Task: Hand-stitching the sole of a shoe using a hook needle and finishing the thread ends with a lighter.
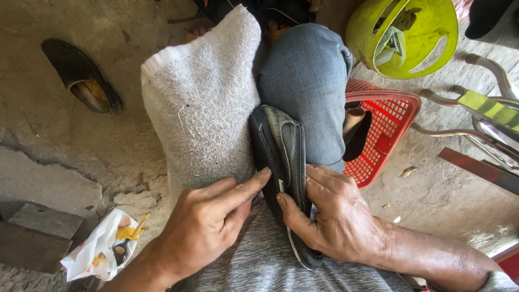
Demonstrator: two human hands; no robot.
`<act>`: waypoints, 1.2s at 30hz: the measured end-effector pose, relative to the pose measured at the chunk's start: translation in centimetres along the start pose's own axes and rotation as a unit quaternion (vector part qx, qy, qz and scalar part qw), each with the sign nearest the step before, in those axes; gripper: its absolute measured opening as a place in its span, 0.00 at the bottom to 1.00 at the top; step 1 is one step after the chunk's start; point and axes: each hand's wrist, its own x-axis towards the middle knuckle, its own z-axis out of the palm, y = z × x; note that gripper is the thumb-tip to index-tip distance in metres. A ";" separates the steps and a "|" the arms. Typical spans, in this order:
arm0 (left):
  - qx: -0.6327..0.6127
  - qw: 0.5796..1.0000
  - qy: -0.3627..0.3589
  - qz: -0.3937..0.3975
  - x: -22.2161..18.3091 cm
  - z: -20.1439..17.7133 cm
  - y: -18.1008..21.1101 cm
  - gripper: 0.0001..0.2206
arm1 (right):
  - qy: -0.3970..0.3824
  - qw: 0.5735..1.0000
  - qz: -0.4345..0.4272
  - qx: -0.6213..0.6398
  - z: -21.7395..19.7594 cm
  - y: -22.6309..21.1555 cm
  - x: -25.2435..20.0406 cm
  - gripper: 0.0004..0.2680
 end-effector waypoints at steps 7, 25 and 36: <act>0.343 0.927 0.029 0.152 0.0 -0.1 0.3 0.17 | -0.005 1.000 -0.014 -0.021 0.3 0.1 0.0 0.10; 0.196 0.972 0.099 0.086 -2.4 3.1 -1.1 0.12 | 0.166 0.952 0.205 0.154 -8.7 8.1 -4.7 0.10; 0.234 0.950 0.143 0.149 -4.0 4.5 -1.5 0.08 | 0.195 0.901 -0.232 -0.309 -0.1 5.1 -3.2 0.11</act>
